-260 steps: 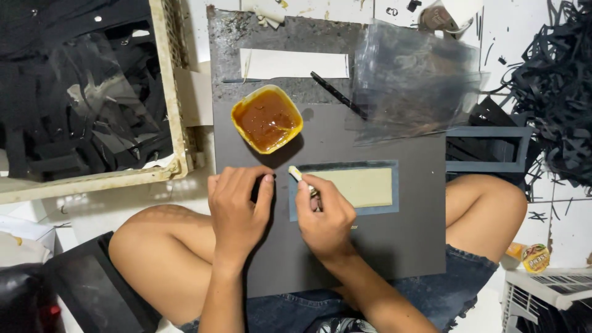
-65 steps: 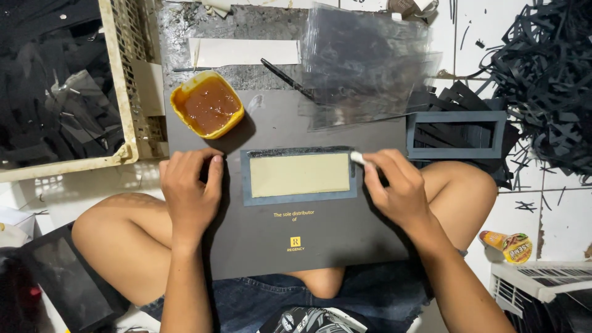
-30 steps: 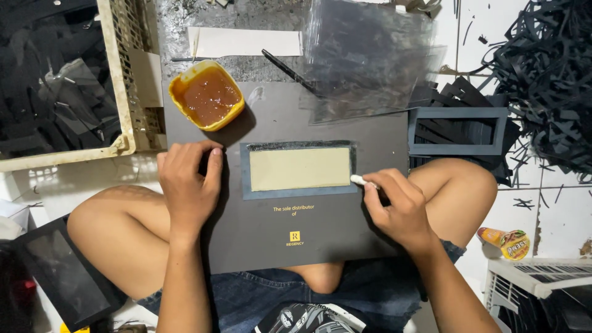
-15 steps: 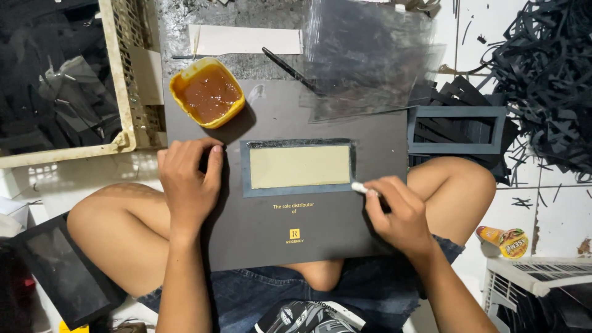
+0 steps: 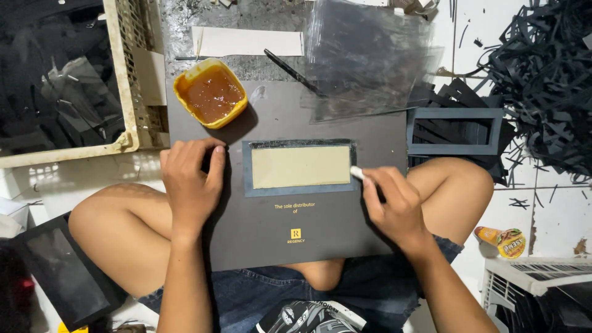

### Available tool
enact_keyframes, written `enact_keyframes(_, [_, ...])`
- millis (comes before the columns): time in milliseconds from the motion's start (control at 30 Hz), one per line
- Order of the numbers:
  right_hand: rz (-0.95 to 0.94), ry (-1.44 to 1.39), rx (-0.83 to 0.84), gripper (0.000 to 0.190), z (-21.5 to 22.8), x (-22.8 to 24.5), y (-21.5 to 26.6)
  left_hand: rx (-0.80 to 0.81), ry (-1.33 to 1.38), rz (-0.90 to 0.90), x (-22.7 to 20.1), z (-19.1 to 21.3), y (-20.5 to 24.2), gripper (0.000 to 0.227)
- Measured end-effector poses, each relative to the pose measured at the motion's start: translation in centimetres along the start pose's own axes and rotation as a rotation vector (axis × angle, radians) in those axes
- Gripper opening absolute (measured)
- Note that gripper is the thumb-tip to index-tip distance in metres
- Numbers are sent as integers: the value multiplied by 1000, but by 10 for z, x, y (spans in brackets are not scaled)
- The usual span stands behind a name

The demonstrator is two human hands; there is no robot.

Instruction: The person sits on the floor assembling a rectangular frame component. They peel a dark strip from the frame, position a beige mesh pad inside it, apply glue with a stick around the frame edges, press the mesh down with both hands, and set the finished frame aside.

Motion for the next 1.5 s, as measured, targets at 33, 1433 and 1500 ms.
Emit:
enact_keyframes(33, [0, 1, 2, 10, 4, 3, 6, 0, 1, 2, 0, 0, 0, 4])
enact_keyframes(1433, [27, -313, 116, 11, -89, 104, -162, -30, 166, 102, 4, 16, -8, 4])
enact_keyframes(1500, [-100, -375, 64, 10, -79, 90, -155, -34, 151, 106, 4, 15, -8, 4])
Point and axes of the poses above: each hand's wrist, its own y-axis away from the middle knuckle, its own z-axis out of the back of the hand, x = y × z, the point moved 9 cm from there along -y, towards the middle knuckle, and after that the axes turned 5 degrees about y, right-handed, at the moved point
